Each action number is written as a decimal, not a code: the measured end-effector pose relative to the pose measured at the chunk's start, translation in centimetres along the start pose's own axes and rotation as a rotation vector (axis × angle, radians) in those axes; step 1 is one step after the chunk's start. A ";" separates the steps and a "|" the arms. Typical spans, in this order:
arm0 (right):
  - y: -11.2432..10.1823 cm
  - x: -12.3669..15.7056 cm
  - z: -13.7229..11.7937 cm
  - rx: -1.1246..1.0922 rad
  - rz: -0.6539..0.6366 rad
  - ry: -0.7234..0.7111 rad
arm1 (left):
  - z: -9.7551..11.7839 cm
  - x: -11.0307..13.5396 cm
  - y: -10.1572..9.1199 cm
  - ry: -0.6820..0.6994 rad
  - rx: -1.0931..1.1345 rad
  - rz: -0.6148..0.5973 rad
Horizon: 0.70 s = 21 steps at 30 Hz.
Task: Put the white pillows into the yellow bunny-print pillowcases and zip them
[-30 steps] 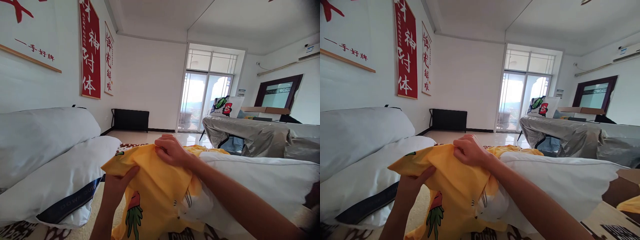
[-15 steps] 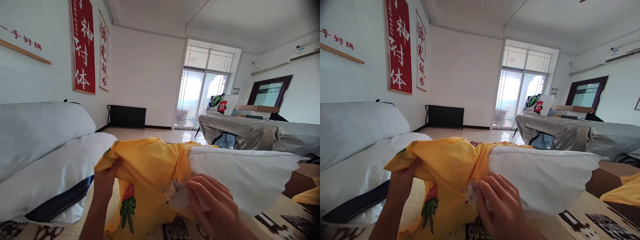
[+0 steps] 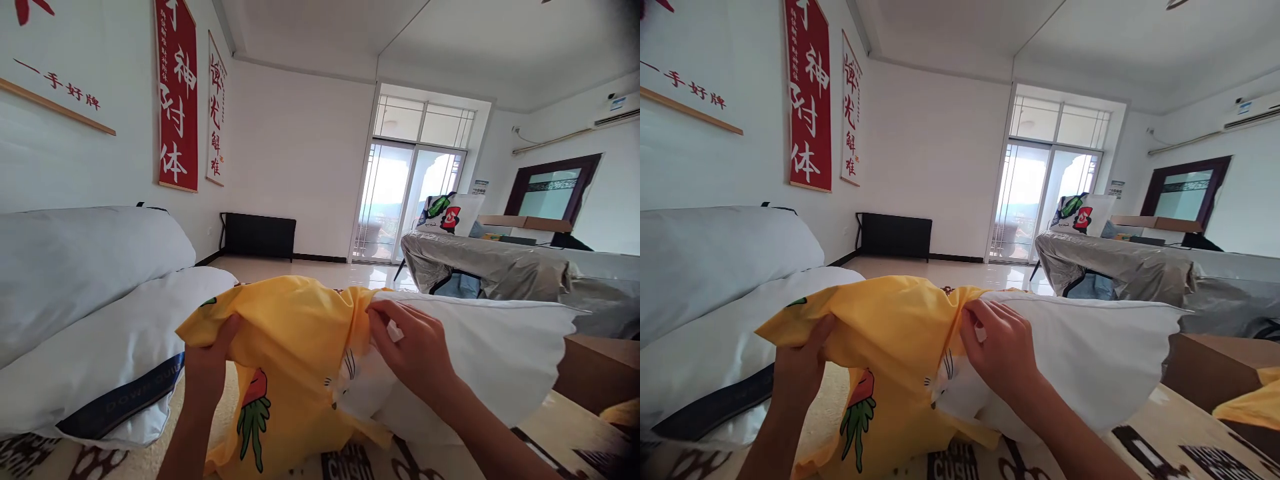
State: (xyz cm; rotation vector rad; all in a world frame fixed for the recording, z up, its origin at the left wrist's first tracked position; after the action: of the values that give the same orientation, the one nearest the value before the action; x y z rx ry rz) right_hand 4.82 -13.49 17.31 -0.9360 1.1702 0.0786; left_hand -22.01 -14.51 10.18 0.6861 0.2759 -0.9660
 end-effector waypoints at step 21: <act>4.0 -8.3 -7.6 -0.409 -0.321 -0.313 | 2.6 1.0 -1.0 -0.031 -0.020 -0.176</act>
State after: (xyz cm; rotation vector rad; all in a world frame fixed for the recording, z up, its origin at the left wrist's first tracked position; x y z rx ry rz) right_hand -6.48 -12.69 21.13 -1.4067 0.7135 0.2028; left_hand -22.48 -17.19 11.24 0.6353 0.3218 -1.1391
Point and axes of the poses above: each hand's wrist, its own x-axis away from the middle knuckle, its own y-axis out of the palm, z = x × y, the point moved 2 cm from there along -x, towards the middle knuckle, and after that the axes turned 11 degrees about -z, right-handed, at the moved point
